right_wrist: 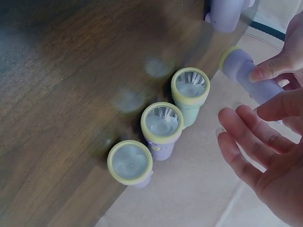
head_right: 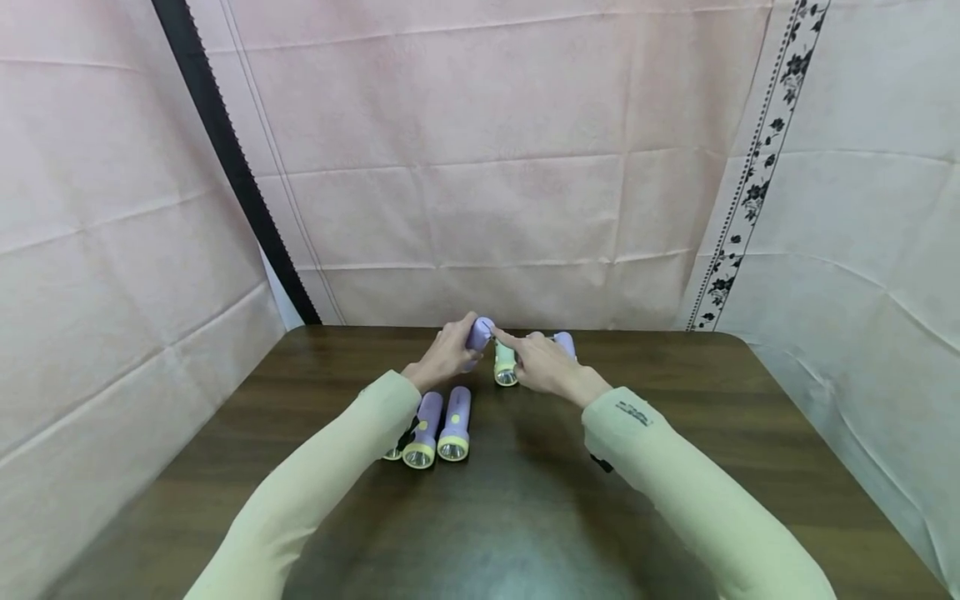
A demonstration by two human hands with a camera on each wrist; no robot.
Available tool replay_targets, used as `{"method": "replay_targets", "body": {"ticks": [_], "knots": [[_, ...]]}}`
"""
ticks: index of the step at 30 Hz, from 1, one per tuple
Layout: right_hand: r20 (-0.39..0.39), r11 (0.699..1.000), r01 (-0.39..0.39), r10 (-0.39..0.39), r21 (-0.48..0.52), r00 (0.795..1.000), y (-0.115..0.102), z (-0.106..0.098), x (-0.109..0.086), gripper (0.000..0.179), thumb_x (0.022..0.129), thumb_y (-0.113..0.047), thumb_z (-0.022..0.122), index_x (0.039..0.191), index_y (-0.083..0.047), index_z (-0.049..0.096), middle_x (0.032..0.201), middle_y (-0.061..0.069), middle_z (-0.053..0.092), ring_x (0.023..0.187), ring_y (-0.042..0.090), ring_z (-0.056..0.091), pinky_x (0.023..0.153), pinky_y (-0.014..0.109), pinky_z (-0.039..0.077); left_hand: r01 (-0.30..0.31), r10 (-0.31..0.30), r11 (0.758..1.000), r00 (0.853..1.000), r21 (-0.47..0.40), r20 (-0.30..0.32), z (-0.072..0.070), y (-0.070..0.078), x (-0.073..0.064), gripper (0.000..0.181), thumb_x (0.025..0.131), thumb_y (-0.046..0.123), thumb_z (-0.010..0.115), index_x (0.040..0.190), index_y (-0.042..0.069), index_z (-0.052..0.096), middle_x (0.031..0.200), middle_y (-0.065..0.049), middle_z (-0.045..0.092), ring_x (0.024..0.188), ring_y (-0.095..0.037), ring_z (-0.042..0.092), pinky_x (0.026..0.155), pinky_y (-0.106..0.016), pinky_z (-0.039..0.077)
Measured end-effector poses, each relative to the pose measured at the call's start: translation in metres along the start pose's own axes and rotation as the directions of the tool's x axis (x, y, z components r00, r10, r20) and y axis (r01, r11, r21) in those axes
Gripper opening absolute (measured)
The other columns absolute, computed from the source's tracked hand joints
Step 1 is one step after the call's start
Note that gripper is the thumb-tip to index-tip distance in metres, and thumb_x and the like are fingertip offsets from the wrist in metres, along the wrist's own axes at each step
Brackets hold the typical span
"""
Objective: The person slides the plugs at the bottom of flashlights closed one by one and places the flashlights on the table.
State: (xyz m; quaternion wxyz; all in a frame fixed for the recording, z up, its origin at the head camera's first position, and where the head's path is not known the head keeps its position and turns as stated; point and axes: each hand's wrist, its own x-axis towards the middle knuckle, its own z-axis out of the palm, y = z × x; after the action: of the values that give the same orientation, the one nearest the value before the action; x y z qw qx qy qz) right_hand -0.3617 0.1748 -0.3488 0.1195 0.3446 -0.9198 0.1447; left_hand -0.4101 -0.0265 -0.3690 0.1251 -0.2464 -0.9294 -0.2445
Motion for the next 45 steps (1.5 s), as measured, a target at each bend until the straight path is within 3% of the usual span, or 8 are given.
{"method": "replay_targets", "body": {"ticks": [11, 23, 32, 39, 45], "knots": [[0.028, 1.000, -0.007, 0.007, 0.003, 1.000, -0.006, -0.007, 0.004, 0.073, 0.081, 0.005, 0.052, 0.150, -0.012, 0.034, 0.050, -0.008, 0.037, 0.044, 0.005, 0.025, 0.043, 0.020, 0.021, -0.026, 0.027, 1.000, 0.998, 0.011, -0.049, -0.009, 0.002, 0.000, 0.042, 0.080, -0.001, 0.071, 0.115, 0.010, 0.049, 0.105, -0.015, 0.067, 0.091, -0.029, 0.066, 0.078, -0.042, 0.053], [0.036, 1.000, -0.015, 0.016, -0.017, 0.999, -0.010, -0.007, 0.005, 0.074, 0.082, 0.003, 0.052, 0.151, -0.014, 0.032, 0.052, -0.008, 0.040, 0.045, 0.005, 0.027, 0.045, 0.020, 0.023, -0.021, 0.023, 0.999, 0.998, 0.036, -0.054, -0.013, 0.008, -0.003, 0.041, 0.078, -0.002, 0.072, 0.111, 0.009, 0.051, 0.101, -0.014, 0.068, 0.087, -0.030, 0.066, 0.075, -0.041, 0.053], [0.035, 1.000, -0.023, 0.023, 0.002, 0.999, -0.016, -0.008, 0.005, 0.074, 0.084, 0.001, 0.055, 0.152, -0.013, 0.030, 0.052, -0.008, 0.039, 0.046, 0.006, 0.030, 0.046, 0.021, 0.024, -0.003, 0.004, 1.000, 1.000, 0.028, -0.021, -0.011, 0.014, -0.008, 0.038, 0.082, 0.000, 0.068, 0.113, 0.009, 0.049, 0.099, -0.014, 0.067, 0.083, -0.028, 0.065, 0.071, -0.038, 0.053], [0.062, 1.000, -0.018, 0.017, 0.013, 0.998, -0.020, -0.011, 0.005, 0.075, 0.084, 0.000, 0.056, 0.152, -0.011, 0.027, 0.056, -0.005, 0.048, 0.049, 0.007, 0.036, 0.048, 0.022, 0.029, 0.074, -0.075, 0.986, 0.997, 0.147, 0.002, -0.021, 0.018, -0.010, 0.044, 0.077, 0.010, 0.077, 0.112, 0.013, 0.051, 0.098, -0.012, 0.068, 0.083, -0.029, 0.067, 0.068, -0.040, 0.052], [0.043, 0.994, -0.098, 0.096, 0.047, 0.994, -0.020, -0.023, 0.007, 0.081, 0.085, -0.004, 0.057, 0.155, -0.009, 0.015, 0.066, -0.002, 0.061, 0.054, 0.008, 0.049, 0.053, 0.026, 0.041, 0.166, -0.179, 0.971, 0.982, 0.170, 0.063, -0.034, 0.029, -0.006, 0.057, 0.076, 0.019, 0.080, 0.117, 0.011, 0.042, 0.092, -0.012, 0.066, 0.078, -0.028, 0.065, 0.062, -0.037, 0.050]]}}
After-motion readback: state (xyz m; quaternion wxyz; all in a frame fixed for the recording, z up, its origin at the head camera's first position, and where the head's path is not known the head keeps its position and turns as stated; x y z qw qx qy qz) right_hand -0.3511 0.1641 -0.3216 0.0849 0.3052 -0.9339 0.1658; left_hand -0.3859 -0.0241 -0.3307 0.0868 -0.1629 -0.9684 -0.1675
